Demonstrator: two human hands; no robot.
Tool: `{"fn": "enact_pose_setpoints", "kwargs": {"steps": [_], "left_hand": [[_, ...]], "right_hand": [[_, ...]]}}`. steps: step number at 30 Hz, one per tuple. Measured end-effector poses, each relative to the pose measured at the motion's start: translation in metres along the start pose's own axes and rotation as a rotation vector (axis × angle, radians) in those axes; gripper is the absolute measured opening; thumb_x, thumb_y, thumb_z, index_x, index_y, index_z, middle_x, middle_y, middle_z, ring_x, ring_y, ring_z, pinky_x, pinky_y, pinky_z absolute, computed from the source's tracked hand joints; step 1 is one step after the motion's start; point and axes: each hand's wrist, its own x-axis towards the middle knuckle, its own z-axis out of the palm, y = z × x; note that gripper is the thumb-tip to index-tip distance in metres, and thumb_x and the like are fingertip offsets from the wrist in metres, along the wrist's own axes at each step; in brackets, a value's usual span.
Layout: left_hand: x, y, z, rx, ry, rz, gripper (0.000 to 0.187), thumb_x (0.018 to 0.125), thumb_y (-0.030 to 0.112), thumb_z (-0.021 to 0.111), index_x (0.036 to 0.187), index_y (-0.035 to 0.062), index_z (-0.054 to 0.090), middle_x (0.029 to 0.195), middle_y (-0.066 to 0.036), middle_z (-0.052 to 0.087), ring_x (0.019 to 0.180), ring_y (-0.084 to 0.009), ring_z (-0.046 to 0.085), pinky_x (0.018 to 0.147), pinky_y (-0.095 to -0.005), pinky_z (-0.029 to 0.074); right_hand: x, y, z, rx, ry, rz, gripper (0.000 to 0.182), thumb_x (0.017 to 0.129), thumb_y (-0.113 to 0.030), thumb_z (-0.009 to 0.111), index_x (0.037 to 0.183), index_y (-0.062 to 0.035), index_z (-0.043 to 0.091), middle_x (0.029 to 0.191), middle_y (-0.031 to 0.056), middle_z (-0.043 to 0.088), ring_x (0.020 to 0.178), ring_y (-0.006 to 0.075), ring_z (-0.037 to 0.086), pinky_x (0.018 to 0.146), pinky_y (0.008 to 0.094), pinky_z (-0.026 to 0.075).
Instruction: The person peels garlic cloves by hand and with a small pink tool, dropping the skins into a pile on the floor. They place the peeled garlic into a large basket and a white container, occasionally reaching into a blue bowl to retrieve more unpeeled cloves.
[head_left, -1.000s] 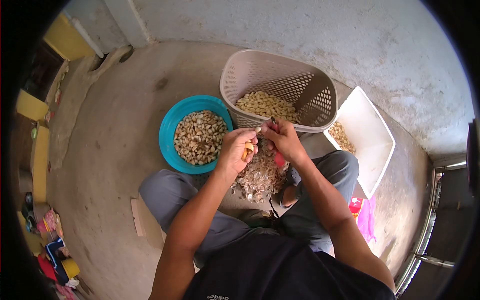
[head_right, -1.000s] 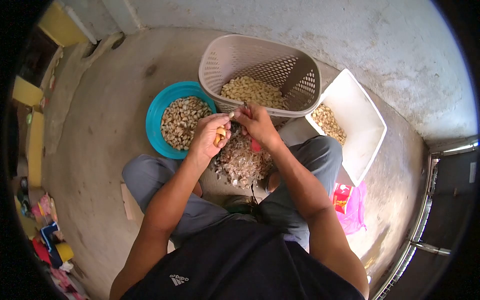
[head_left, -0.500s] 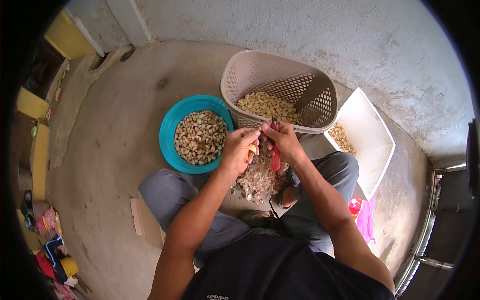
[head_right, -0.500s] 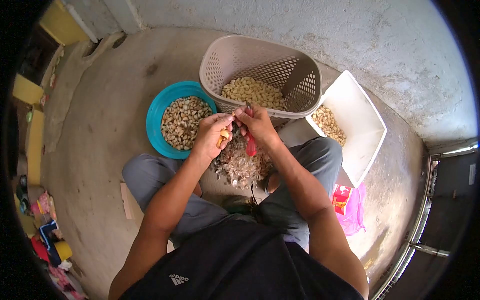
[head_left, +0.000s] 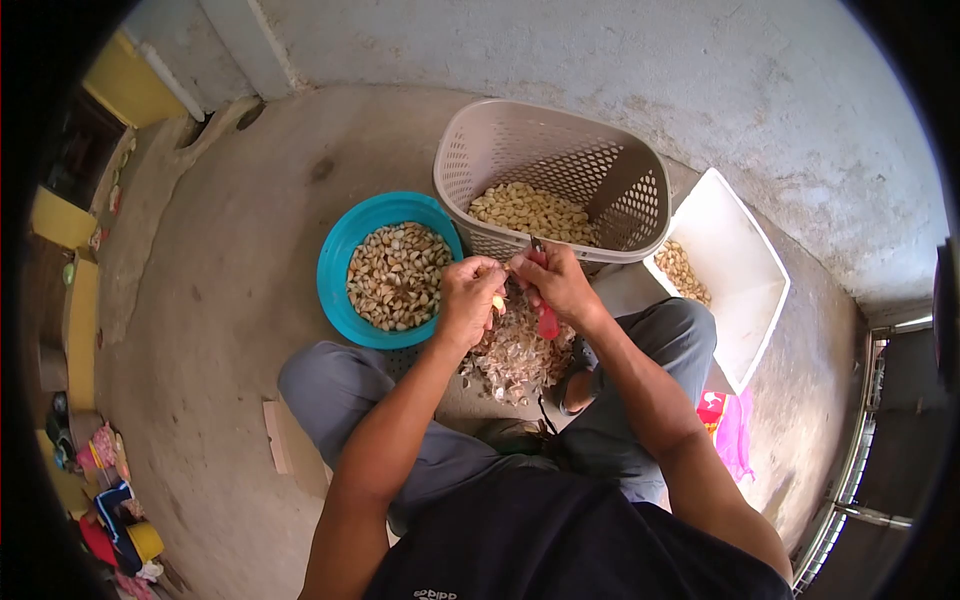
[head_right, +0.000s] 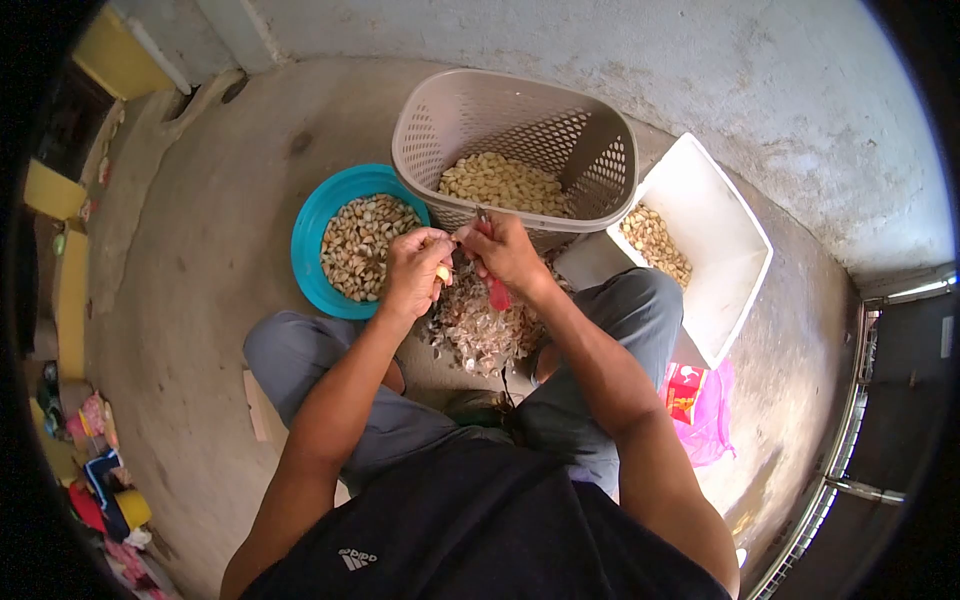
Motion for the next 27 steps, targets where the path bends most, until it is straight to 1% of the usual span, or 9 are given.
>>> {"fn": "enact_pose_setpoints", "kwargs": {"steps": [1, 4, 7, 11, 13, 20, 22, 25, 27], "left_hand": [[0.0, -0.001, 0.0, -0.005, 0.004, -0.009, 0.012, 0.093, 0.009, 0.067, 0.097, -0.0031, 0.066, 0.072, -0.007, 0.062, 0.046, -0.0127, 0.059, 0.029, -0.0233, 0.035], [-0.001, 0.002, 0.001, -0.057, 0.004, -0.037, 0.012, 0.093, 0.009, 0.067, 0.097, -0.0028, 0.066, 0.071, -0.007, 0.062, 0.046, -0.0126, 0.059, 0.029, -0.0231, 0.036], [-0.001, 0.006, 0.005, -0.104, -0.017, -0.038, 0.012, 0.093, 0.01, 0.067, 0.096, -0.002, 0.066, 0.071, -0.006, 0.061, 0.047, -0.0123, 0.059, 0.03, -0.0227, 0.036], [-0.002, 0.006, 0.004, -0.06, -0.044, -0.023, 0.012, 0.094, 0.012, 0.068, 0.094, -0.0008, 0.066, 0.071, -0.005, 0.061, 0.048, -0.0117, 0.059, 0.031, -0.0222, 0.036], [-0.001, 0.004, 0.003, -0.069, -0.036, -0.011, 0.013, 0.094, 0.012, 0.069, 0.094, -0.0008, 0.066, 0.072, -0.005, 0.061, 0.048, -0.0114, 0.059, 0.031, -0.0222, 0.036], [-0.001, 0.004, 0.003, -0.091, -0.018, -0.031, 0.017, 0.095, 0.015, 0.07, 0.097, -0.001, 0.066, 0.073, -0.005, 0.061, 0.048, -0.0117, 0.059, 0.031, -0.0223, 0.036], [0.0, 0.002, 0.002, -0.065, -0.013, -0.014, 0.017, 0.096, 0.015, 0.069, 0.098, -0.0011, 0.065, 0.073, -0.005, 0.061, 0.048, -0.0118, 0.059, 0.031, -0.0226, 0.036], [0.001, -0.001, 0.001, 0.004, -0.01, 0.022, 0.016, 0.097, 0.015, 0.067, 0.099, -0.0014, 0.065, 0.073, -0.005, 0.061, 0.048, -0.0115, 0.059, 0.031, -0.0228, 0.036], [0.001, -0.003, 0.001, 0.06, -0.019, 0.057, 0.016, 0.098, 0.015, 0.066, 0.099, -0.0016, 0.065, 0.073, -0.005, 0.061, 0.048, -0.0111, 0.058, 0.031, -0.0228, 0.037]], "right_hand": [[0.001, 0.002, 0.0, 0.057, -0.028, 0.021, 0.023, 0.101, -0.016, 0.064, 0.085, -0.0002, 0.06, 0.065, 0.0016, 0.057, 0.049, 0.0079, 0.053, 0.043, 0.027, 0.041], [0.001, 0.005, 0.001, 0.232, -0.018, 0.07, 0.023, 0.101, -0.016, 0.064, 0.084, -0.0022, 0.059, 0.067, 0.0017, 0.057, 0.048, 0.0083, 0.051, 0.041, 0.0275, 0.04], [0.0, 0.002, -0.003, 0.463, -0.048, 0.173, 0.019, 0.101, -0.015, 0.064, 0.087, -0.0027, 0.059, 0.07, 0.0026, 0.057, 0.047, 0.0094, 0.049, 0.04, 0.0275, 0.04], [0.004, 0.01, -0.006, 0.616, -0.058, 0.251, 0.016, 0.101, -0.015, 0.063, 0.091, -0.0035, 0.059, 0.073, 0.0034, 0.058, 0.048, 0.01, 0.05, 0.039, 0.0276, 0.04], [0.004, 0.011, -0.005, 0.624, -0.064, 0.253, 0.016, 0.102, -0.016, 0.063, 0.093, -0.0035, 0.059, 0.074, 0.0037, 0.059, 0.048, 0.0102, 0.05, 0.039, 0.0278, 0.041], [0.006, 0.014, 0.006, 0.271, 0.057, 0.075, 0.018, 0.103, -0.018, 0.062, 0.094, -0.0025, 0.058, 0.07, 0.0029, 0.058, 0.049, 0.0096, 0.05, 0.039, 0.0272, 0.04], [0.006, 0.013, 0.009, 0.212, 0.096, 0.058, 0.018, 0.104, -0.018, 0.062, 0.095, -0.0021, 0.058, 0.069, 0.0024, 0.057, 0.048, 0.0094, 0.05, 0.038, 0.0264, 0.039], [0.003, 0.007, 0.01, 0.122, 0.061, 0.043, 0.017, 0.104, -0.017, 0.061, 0.098, -0.0011, 0.057, 0.068, 0.0021, 0.057, 0.048, 0.009, 0.05, 0.038, 0.0251, 0.039], [0.001, -0.001, 0.013, 0.133, 0.073, 0.013, 0.016, 0.104, -0.015, 0.061, 0.101, -0.0003, 0.058, 0.068, 0.0025, 0.058, 0.049, 0.0086, 0.052, 0.039, 0.0249, 0.04]]}}
